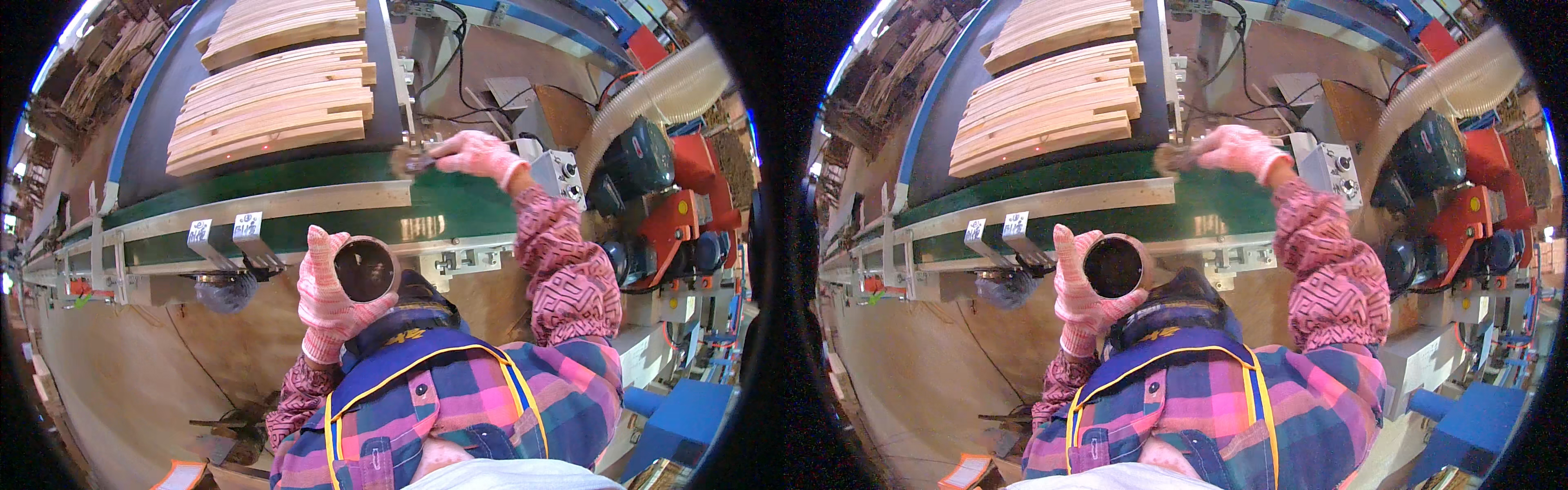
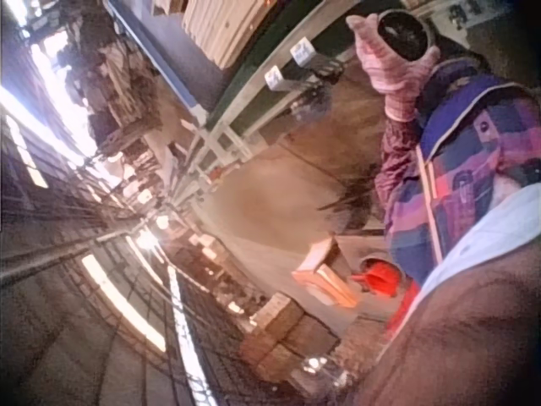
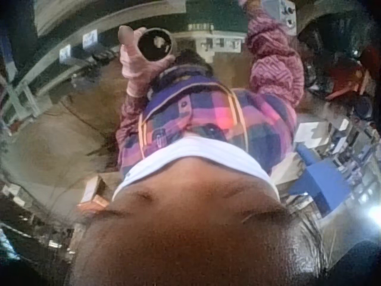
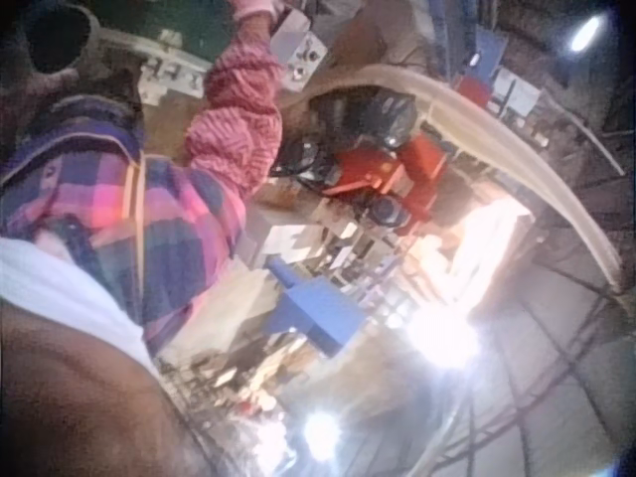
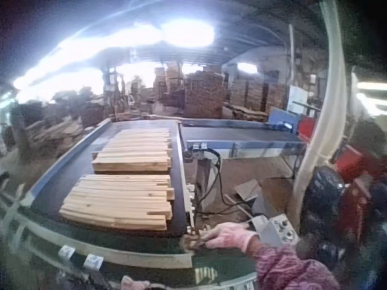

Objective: The person applies a dark liquid finish to wooden planks moving on a conveyor belt using a brush and a small container. They then gather stacks of finished planks from a table and place them onto the conveyor belt for processing.

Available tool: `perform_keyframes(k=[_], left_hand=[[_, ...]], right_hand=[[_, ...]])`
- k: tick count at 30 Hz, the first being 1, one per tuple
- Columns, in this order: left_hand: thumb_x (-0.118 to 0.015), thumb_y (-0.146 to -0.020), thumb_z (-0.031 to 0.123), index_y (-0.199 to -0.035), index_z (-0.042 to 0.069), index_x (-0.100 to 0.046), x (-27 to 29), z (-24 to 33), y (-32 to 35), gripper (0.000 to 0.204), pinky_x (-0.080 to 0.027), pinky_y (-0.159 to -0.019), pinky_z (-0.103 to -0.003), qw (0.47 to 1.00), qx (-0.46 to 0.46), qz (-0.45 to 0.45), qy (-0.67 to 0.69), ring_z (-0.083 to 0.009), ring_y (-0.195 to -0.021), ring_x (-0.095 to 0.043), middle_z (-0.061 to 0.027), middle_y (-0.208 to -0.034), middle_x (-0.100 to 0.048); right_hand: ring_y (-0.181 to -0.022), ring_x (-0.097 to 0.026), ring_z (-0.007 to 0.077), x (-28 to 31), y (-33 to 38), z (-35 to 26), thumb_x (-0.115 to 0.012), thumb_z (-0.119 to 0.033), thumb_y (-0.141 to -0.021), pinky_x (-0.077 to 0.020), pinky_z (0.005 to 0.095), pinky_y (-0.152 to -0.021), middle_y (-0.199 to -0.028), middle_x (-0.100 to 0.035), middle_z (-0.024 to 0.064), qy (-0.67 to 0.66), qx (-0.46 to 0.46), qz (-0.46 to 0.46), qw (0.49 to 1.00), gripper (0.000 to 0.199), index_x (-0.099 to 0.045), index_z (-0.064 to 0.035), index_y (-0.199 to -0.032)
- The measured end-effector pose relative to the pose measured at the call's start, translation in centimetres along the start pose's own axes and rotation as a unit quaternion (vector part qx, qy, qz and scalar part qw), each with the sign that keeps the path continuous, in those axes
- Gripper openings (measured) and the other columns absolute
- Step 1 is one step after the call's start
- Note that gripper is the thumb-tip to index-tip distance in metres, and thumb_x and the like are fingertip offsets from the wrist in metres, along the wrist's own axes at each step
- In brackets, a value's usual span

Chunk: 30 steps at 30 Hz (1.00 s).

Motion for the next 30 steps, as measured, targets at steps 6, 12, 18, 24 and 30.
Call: perform_keyframes(k=[6, 12, 18, 24, 30], left_hand=[[-0.098, -0.049, 0.028, -0.158, 0.001, -0.011, -0.2, 0.6, -0.4, 0.142, -0.05, -0.097, -0.046, 1.0, 0.023, -0.019, -0.001, -0.0367, -0.109, -0.063, -0.0173, -0.122, -0.064], [-0.098, -0.05, 0.03, -0.159, 0.002, -0.01, -0.1, 0.3, 0.1, 0.142, -0.05, -0.097, -0.047, 1.0, 0.011, -0.003, 0.003, -0.0369, -0.109, -0.063, -0.0172, -0.123, -0.064], [-0.098, -0.051, 0.034, -0.159, 0.003, -0.008, -0.2, 0.9, -0.6, 0.144, -0.05, -0.096, -0.046, 1.0, 0.007, -0.005, -0.003, -0.0365, -0.108, -0.063, -0.0171, -0.122, -0.064], [-0.098, -0.051, 0.036, -0.159, 0.002, -0.009, -0.5, 1.1, -0.3, 0.144, -0.05, -0.096, -0.046, 1.0, 0.007, -0.013, 0.003, -0.0367, -0.109, -0.063, -0.0171, -0.123, -0.064], [-0.098, -0.052, 0.038, -0.16, 0.003, -0.008, -0.6, 1.0, -0.2, 0.144, -0.05, -0.097, -0.047, 1.0, 0.014, -0.01, 0.015, -0.0366, -0.108, -0.063, -0.0181, -0.124, -0.064]], right_hand=[[-0.106, -0.068, 0.0317, -1.2, -3.1, -0.4, -0.067, -0.042, -0.082, -0.0528, 0.0415, -0.095, -0.114, -0.073, 0.0103, 0.044, 0.009, 0.004, 0.999, 0.041, -0.075, -0.0236, -0.117], [-0.107, -0.068, 0.0288, 3.1, 2.1, 6.8, -0.07, -0.039, -0.084, -0.0505, 0.0381, -0.096, -0.113, -0.073, 0.0118, 0.087, -0.126, -0.001, 0.988, 0.043, -0.074, -0.0177, -0.121], [-0.107, -0.068, 0.0299, 3.1, 3.2, 6.6, -0.072, -0.036, -0.086, -0.0499, 0.038, -0.097, -0.114, -0.073, 0.0131, 0.063, -0.117, 0.009, 0.991, 0.041, -0.073, -0.0152, -0.121], [-0.111, -0.067, 0.0292, 2.7, 3.2, 7.7, -0.073, -0.041, -0.083, -0.0508, 0.0393, -0.098, -0.116, -0.073, 0.009, 0.09, -0.109, 0.018, 0.99, 0.042, -0.074, -0.0223, -0.12], [-0.109, -0.068, 0.0288, 2.3, 3.1, 8.0, -0.074, -0.04, -0.082, -0.0512, 0.0389, -0.098, -0.115, -0.074, 0.0084, 0.064, -0.12, -0.006, 0.991, 0.041, -0.075, -0.0227, -0.12]])
Point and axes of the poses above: each hand's wrist, its own y-axis away from the middle knuckle, its own x-axis out of the back of the hand, z = x × y, the point moved 10 cm from there along -y, towards the middle knuckle
